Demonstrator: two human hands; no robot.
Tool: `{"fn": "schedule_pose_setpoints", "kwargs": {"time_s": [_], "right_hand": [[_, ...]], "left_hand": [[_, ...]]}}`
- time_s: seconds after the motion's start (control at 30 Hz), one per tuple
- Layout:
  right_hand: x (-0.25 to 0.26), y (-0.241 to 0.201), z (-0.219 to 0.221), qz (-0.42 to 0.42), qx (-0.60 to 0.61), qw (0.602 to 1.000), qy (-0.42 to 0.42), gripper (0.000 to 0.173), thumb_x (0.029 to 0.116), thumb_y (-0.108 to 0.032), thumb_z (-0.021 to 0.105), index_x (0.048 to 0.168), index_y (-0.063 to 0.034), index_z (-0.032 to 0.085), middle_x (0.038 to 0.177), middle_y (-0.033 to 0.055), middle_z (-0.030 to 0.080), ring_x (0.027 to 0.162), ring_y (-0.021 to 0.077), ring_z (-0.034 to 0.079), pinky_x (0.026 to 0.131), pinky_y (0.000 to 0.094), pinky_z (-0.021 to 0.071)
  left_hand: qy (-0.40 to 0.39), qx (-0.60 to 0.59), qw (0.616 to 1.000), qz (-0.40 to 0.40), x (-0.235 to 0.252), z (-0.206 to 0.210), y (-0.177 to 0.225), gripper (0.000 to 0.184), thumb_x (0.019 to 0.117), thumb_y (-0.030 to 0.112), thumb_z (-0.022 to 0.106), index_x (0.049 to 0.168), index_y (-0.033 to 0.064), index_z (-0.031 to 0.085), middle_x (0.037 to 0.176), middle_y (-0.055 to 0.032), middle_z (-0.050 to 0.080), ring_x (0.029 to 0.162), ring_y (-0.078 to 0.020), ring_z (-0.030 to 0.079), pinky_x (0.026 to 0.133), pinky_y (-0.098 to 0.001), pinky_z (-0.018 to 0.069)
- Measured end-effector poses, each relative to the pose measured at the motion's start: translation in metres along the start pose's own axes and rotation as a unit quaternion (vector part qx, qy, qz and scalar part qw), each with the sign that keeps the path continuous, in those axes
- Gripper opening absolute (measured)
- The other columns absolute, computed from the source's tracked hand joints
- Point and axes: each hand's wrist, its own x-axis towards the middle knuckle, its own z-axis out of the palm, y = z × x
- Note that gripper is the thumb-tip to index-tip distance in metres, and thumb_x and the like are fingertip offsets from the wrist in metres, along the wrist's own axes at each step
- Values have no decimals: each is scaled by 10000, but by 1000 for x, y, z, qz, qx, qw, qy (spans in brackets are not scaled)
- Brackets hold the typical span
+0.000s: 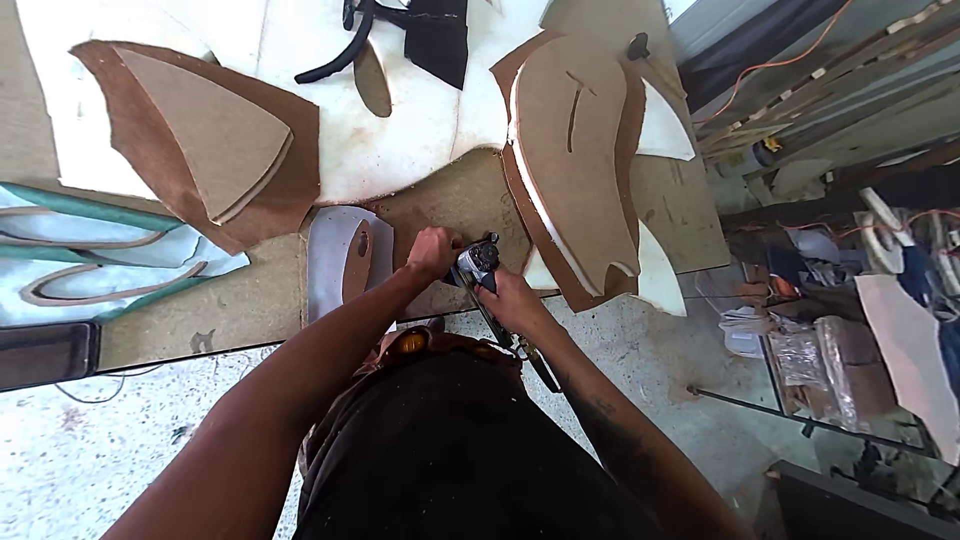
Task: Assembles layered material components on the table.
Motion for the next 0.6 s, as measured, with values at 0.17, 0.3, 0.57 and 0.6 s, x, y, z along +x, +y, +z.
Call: {"fn": "schedule_pose_setpoints", "kwargs": {"time_s": [0.17, 0.3, 0.57, 0.6], "right_hand": [[1, -11, -5, 1, -43, 999, 0, 289, 992, -346, 599, 1184, -131, 574, 859, 66, 663, 749, 234, 682, 666, 494, 582], [3, -13, -8, 18, -28, 999, -15, 318, 987, -346, 605, 1212, -125, 566, 869, 82, 673, 739, 244, 691, 670, 504, 592], [9, -2, -9, 30, 56, 997, -38, 323, 993, -341, 605, 1216, -114, 548, 766, 62, 679, 589, 203, 681, 579, 442, 609], [9, 0, -9, 30, 65, 997, -36, 325, 996, -338, 607, 1222, -113, 545, 764, 64, 676, 584, 204, 677, 573, 437, 607]], "left_hand": [[-33, -28, 999, 10, -3, -16, 0, 127, 957, 267, 670, 974, 188, 768, 927, -62, 752, 913, -266, 724, 840, -583, 577], [-53, -14, 993, 101, -38, -34, -21, 254, 923, 287, 716, 1139, 159, 752, 1165, -26, 729, 1072, -194, 705, 956, -509, 586], [69, 27, 979, 190, -48, 5, -29, 82, 944, 127, 681, 964, 119, 760, 1165, -8, 727, 1120, -171, 682, 986, -420, 573], [62, 15, 984, 165, -43, 3, -27, 116, 941, 119, 669, 980, 140, 776, 1106, 3, 741, 1045, -166, 704, 934, -447, 590]]}}
